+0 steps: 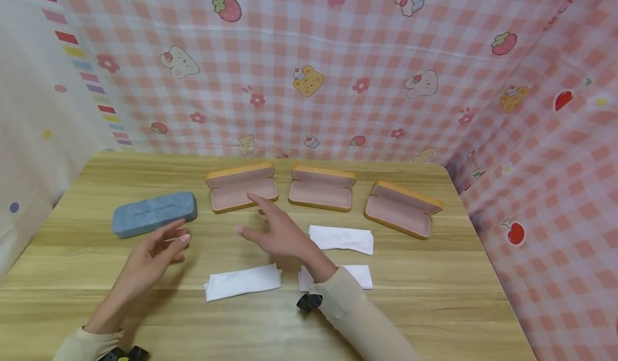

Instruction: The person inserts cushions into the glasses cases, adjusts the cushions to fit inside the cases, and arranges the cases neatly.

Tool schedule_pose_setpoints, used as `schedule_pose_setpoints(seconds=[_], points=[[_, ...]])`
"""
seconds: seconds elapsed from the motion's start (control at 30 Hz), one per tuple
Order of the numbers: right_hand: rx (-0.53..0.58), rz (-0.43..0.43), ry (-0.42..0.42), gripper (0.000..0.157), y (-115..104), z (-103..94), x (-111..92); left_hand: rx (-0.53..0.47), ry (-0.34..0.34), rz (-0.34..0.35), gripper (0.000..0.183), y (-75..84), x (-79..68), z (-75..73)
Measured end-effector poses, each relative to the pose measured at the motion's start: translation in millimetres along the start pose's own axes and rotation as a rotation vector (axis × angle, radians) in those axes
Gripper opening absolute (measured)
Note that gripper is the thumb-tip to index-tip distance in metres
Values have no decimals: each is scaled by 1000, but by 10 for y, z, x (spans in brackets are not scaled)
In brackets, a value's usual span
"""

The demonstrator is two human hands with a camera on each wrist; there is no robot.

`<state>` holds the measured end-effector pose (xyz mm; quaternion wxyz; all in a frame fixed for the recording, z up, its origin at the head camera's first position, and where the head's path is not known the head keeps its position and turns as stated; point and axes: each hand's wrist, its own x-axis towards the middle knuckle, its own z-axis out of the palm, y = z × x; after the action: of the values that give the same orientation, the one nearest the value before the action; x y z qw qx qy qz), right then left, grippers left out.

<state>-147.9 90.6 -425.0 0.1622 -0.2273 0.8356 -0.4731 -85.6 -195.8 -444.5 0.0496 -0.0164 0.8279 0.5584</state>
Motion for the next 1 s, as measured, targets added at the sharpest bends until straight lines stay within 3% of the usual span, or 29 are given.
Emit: schedule_pose_setpoints(seconds=[0.43,0.77,1.0], points=[[44,65,12,70,167,-104,-238,-47,-85,-95,60,-25,-102,60],[55,150,45,59,322,-51,-438,-61,-149,-148,54,-31,-154,151],[7,135,18,54,360,-32,-552,-23,-180,-162,48,-51,-176,195]])
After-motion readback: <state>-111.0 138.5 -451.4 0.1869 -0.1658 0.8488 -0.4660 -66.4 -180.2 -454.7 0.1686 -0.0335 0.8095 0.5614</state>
